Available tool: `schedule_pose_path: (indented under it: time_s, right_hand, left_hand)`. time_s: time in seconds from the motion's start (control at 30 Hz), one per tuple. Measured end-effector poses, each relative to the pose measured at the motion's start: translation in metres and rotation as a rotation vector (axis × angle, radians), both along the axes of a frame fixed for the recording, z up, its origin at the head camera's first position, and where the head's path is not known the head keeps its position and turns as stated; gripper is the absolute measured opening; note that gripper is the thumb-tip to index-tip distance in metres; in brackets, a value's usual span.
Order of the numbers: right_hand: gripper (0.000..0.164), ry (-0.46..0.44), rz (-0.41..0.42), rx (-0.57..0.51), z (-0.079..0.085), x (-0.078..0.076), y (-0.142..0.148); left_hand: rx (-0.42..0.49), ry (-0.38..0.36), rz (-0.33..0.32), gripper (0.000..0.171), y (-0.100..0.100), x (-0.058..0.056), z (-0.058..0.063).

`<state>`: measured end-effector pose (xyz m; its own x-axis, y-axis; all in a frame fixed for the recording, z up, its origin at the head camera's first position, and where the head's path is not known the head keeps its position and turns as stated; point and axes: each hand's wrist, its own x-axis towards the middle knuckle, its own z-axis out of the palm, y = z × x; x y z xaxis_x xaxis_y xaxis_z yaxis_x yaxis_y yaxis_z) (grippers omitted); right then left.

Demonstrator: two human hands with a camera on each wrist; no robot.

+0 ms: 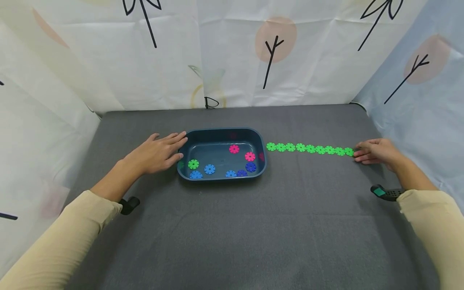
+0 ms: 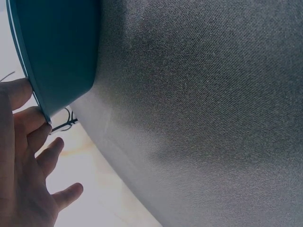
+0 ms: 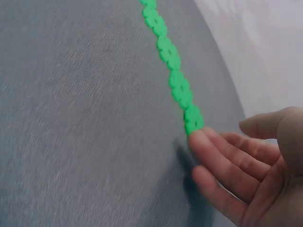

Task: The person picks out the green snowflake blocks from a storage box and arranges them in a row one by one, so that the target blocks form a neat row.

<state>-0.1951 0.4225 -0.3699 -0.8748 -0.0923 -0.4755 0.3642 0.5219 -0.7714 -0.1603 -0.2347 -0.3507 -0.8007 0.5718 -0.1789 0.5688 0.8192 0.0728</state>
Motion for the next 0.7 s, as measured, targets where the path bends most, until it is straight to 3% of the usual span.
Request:
schedule_pose_path:
  time_s: [0.2, 0.37, 0.7]
  right_hand:
    - [0.06, 0.068, 0.059, 0.038, 0.018, -0.008, -0.037]
    - [0.056, 0.134, 0.104, 0.014, 0.038, -0.021, -0.088]
    - [0.045, 0.207, 0.357, -0.02, 0.074, -0.033, -0.199]
  left_hand:
    - [0.002, 0.01, -0.003, 0.06, 0.0, -0.001, 0.002]
    - [-0.011, 0.016, -0.015, 0.06, 0.0, -0.001, 0.003]
    - [-0.007, 0.014, -0.01, 0.061, 0.0, 0.0, -0.001]
